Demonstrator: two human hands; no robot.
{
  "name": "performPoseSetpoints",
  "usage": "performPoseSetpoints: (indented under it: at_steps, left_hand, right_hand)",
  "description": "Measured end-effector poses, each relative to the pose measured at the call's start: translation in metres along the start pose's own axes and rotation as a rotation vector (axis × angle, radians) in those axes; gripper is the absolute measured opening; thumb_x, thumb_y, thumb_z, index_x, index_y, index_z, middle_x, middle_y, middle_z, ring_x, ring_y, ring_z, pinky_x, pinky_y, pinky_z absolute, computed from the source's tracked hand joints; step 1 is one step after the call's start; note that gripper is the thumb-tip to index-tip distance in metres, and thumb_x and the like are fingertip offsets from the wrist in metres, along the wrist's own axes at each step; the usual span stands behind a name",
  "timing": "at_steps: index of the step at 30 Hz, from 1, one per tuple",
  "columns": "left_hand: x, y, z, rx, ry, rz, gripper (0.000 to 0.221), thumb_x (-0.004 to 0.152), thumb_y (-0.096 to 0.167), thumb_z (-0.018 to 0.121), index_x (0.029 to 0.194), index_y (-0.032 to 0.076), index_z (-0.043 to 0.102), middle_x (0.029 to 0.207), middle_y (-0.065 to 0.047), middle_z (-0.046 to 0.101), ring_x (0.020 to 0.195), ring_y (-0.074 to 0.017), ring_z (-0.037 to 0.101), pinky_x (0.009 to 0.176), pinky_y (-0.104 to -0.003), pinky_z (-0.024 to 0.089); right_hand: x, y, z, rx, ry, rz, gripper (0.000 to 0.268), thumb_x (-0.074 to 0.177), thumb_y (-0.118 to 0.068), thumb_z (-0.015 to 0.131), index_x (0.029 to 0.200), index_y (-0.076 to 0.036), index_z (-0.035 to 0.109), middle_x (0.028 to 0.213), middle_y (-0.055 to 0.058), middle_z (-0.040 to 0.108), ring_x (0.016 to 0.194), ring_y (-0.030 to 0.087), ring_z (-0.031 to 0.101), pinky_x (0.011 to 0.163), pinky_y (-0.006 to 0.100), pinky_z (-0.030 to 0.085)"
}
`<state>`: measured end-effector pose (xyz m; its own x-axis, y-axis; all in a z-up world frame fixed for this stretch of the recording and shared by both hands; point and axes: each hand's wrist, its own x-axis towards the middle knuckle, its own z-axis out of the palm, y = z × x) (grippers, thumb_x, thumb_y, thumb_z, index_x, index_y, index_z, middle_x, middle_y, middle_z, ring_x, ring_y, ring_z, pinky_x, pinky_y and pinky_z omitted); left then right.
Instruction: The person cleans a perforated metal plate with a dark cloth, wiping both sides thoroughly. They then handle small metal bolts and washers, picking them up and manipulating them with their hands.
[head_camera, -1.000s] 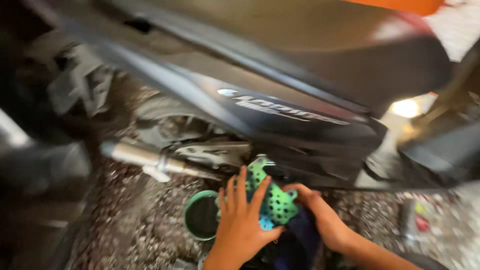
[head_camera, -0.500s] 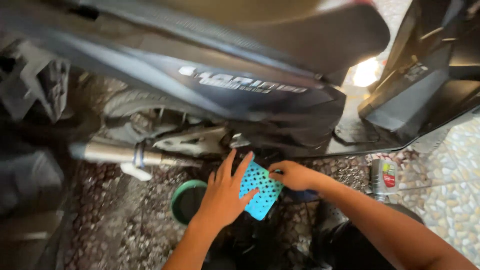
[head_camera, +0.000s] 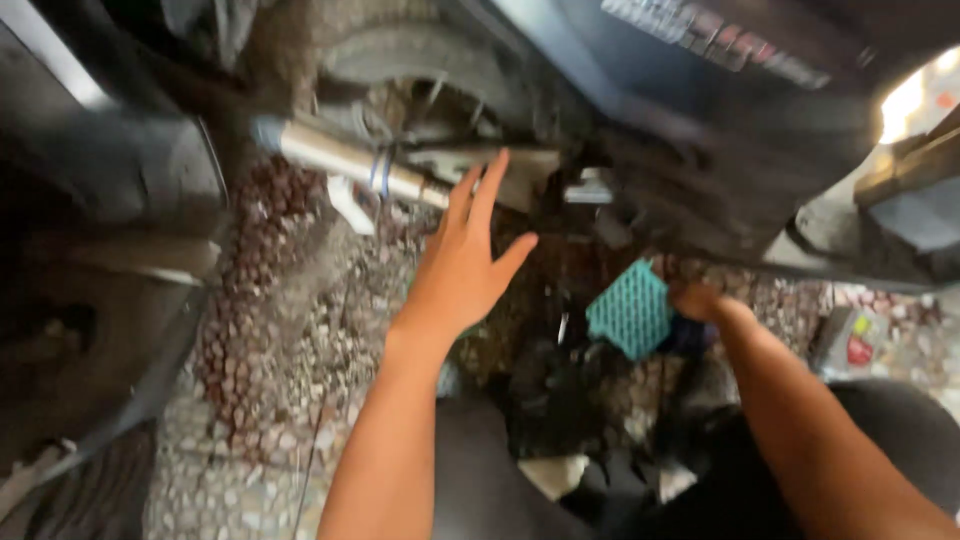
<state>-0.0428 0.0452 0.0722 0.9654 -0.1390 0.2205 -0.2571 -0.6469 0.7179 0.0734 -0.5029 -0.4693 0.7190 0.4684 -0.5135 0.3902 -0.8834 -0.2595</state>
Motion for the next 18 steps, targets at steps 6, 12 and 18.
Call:
performPoseSetpoints:
  at_steps: [6,12,18]
  left_hand:
    - [0.000,0.016,-0.006,-0.029,-0.070,0.025,0.082,0.097,0.031,0.073,0.161,0.028,0.021,0.164,-0.021,0.032,0.136,-0.0485,0.049,0.100,-0.052,0.050]
    - [0.000,0.007,-0.001,-0.006,-0.059,0.035,0.077,0.098,0.033,0.073,0.160,0.025,0.028,0.163,-0.017,0.036,0.135,-0.0455,0.053,0.104,-0.049,0.051]
    - [0.002,0.003,0.006,0.040,-0.071,0.023,0.073,0.098,0.035,0.073,0.157,0.020,0.034,0.161,-0.017,0.037,0.132,-0.0447,0.055,0.103,-0.049,0.051]
  right_hand:
    - [-0.012,-0.027,-0.021,-0.001,0.123,0.219,0.043,0.092,-0.035,0.050,0.120,-0.009,0.070,0.120,0.024,0.070,0.109,0.045,0.065,0.093,0.055,0.052]
    - [-0.052,-0.123,0.003,0.208,0.448,0.625,0.041,0.089,-0.030,0.054,0.116,-0.005,0.070,0.112,0.028,0.069,0.102,0.049,0.065,0.087,0.057,0.052]
    - [-0.074,-0.162,0.115,0.178,0.548,0.734,0.032,0.085,-0.029,0.058,0.105,-0.007,0.069,0.105,0.023,0.071,0.100,0.044,0.066,0.084,0.053,0.054]
